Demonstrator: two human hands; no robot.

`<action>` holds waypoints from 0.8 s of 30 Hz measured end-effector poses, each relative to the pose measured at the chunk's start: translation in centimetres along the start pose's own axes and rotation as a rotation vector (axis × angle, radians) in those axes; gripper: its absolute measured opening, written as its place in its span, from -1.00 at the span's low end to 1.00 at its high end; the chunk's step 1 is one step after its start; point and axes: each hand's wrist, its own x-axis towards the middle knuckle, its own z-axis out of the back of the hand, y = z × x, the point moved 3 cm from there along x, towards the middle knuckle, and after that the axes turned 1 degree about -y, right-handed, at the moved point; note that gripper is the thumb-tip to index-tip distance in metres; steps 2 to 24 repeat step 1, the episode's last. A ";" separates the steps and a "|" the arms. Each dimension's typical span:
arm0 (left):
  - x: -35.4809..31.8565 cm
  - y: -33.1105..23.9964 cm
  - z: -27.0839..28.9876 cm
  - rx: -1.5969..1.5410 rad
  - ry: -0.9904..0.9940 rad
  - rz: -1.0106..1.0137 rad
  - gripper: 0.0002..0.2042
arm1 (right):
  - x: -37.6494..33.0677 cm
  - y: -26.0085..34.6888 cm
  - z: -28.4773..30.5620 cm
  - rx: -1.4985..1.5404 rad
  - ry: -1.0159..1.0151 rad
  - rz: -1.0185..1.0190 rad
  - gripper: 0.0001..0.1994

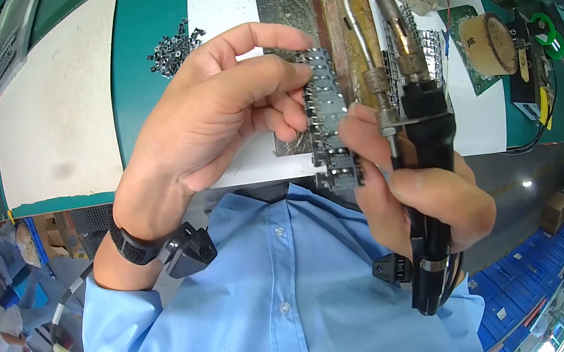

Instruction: Soldering small electronic components onto a component strip at a workbench.

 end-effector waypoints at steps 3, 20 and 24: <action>0.2 -0.2 0.2 0.064 -0.010 -0.042 -0.77 | 0.0 -0.4 0.5 0.047 0.014 0.003 -0.65; 0.2 -0.2 0.2 0.064 -0.010 -0.042 -0.77 | 0.0 -0.4 0.5 0.047 0.014 0.003 -0.65; 0.2 -0.2 0.2 0.064 -0.010 -0.042 -0.77 | 0.0 -0.4 0.5 0.047 0.014 0.003 -0.65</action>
